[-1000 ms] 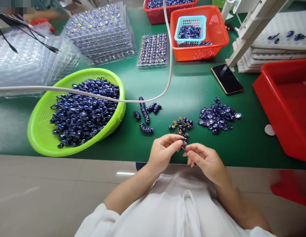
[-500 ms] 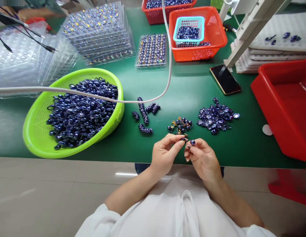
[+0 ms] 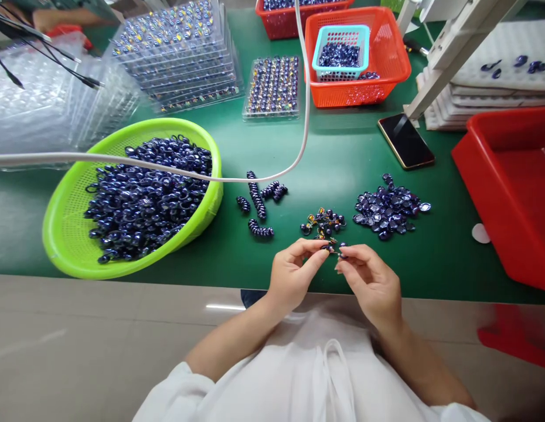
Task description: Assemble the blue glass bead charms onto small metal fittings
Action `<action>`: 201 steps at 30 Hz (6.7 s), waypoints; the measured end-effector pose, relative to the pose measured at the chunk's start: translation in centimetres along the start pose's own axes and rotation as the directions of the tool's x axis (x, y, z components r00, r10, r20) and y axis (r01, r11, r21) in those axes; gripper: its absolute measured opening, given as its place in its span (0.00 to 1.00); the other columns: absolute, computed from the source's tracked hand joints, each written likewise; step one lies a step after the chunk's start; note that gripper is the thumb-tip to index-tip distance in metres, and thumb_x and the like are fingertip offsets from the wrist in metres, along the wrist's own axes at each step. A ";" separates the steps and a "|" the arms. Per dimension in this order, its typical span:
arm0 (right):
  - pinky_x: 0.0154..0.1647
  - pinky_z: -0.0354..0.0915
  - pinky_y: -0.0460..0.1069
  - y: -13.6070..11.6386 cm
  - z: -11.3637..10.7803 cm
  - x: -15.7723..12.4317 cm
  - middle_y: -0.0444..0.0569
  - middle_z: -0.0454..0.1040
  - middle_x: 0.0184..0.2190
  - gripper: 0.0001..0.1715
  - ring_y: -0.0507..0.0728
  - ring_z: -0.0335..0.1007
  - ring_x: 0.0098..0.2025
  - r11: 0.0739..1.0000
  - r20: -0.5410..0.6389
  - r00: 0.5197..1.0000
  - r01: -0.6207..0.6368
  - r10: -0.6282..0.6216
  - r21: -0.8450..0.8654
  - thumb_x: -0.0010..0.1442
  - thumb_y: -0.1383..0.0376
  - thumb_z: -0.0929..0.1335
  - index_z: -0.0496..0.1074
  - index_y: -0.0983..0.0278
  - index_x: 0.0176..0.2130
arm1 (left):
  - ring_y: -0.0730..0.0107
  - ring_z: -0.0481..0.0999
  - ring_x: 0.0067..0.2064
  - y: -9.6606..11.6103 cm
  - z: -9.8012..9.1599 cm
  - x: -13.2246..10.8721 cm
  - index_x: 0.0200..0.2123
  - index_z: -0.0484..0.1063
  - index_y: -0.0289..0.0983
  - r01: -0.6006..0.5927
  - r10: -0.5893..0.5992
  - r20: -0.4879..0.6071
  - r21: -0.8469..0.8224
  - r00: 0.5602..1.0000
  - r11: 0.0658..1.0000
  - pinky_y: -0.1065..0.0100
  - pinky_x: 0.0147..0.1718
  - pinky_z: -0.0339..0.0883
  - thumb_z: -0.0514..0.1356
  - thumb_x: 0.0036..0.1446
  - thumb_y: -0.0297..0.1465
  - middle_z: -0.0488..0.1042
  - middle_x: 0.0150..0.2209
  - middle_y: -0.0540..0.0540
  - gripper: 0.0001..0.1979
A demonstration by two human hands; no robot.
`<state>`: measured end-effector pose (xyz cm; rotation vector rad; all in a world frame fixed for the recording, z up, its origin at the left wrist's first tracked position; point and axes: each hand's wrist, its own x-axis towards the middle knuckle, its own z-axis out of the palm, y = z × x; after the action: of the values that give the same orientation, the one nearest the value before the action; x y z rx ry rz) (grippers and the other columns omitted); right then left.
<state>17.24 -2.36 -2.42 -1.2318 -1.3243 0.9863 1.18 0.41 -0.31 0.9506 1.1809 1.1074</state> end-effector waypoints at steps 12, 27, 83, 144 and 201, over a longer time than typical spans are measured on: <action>0.39 0.71 0.47 -0.3 -1.8 0.8 0.45 0.75 0.38 0.16 0.51 0.75 0.36 0.990 0.236 0.965 0.129 -0.113 -0.053 0.66 0.74 0.66 0.74 0.56 0.48 | 0.67 0.78 0.36 -0.4 -0.4 0.2 0.38 0.83 0.36 0.020 -0.024 0.040 0.101 0.999 0.995 0.68 0.39 0.71 0.68 0.55 0.33 0.81 0.36 0.44 0.09; 0.41 0.73 0.50 -0.1 -1.8 1.1 0.49 0.76 0.43 0.27 0.55 0.75 0.43 0.868 0.195 0.882 0.462 -0.428 -0.181 0.58 0.82 0.68 0.72 0.57 0.52 | 0.67 0.79 0.37 0.4 -0.4 -0.1 0.39 0.84 0.37 0.131 -0.133 0.121 0.025 0.984 0.991 0.68 0.39 0.72 0.69 0.53 0.33 0.83 0.36 0.45 0.10; 0.32 0.70 0.46 -0.6 -0.2 0.1 0.43 0.76 0.31 0.05 0.52 0.73 0.31 0.962 0.054 0.995 0.090 -0.078 -0.258 0.63 0.69 0.68 0.73 0.59 0.37 | 0.67 0.77 0.34 -0.8 -0.7 -0.6 0.42 0.82 0.38 -0.386 0.328 0.225 0.305 0.917 0.871 0.67 0.34 0.72 0.65 0.60 0.29 0.81 0.31 0.44 0.08; 0.42 0.73 0.51 0.5 -0.3 1.2 0.51 0.77 0.39 0.17 0.56 0.75 0.40 0.736 0.126 0.892 0.432 -0.435 -0.521 0.62 0.75 0.69 0.73 0.60 0.49 | 0.66 0.83 0.41 0.2 -0.6 0.8 0.37 0.77 0.33 0.361 -0.319 0.169 -0.445 0.933 0.819 0.64 0.47 0.76 0.74 0.49 0.31 0.84 0.36 0.43 0.13; 0.27 0.76 0.46 -0.2 1.7 0.5 0.43 0.75 0.32 0.08 0.50 0.74 0.26 0.891 0.138 0.965 -0.260 0.223 0.372 0.62 0.60 0.73 0.77 0.59 0.42 | 0.66 0.80 0.36 -0.3 -0.8 -0.9 0.42 0.81 0.41 -0.460 0.430 0.167 0.259 0.887 0.849 0.66 0.37 0.74 0.61 0.62 0.25 0.83 0.36 0.44 0.10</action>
<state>15.57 -1.72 -2.33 -1.0673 -0.9910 1.4232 0.46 -0.58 -0.56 1.5550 1.0821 1.2467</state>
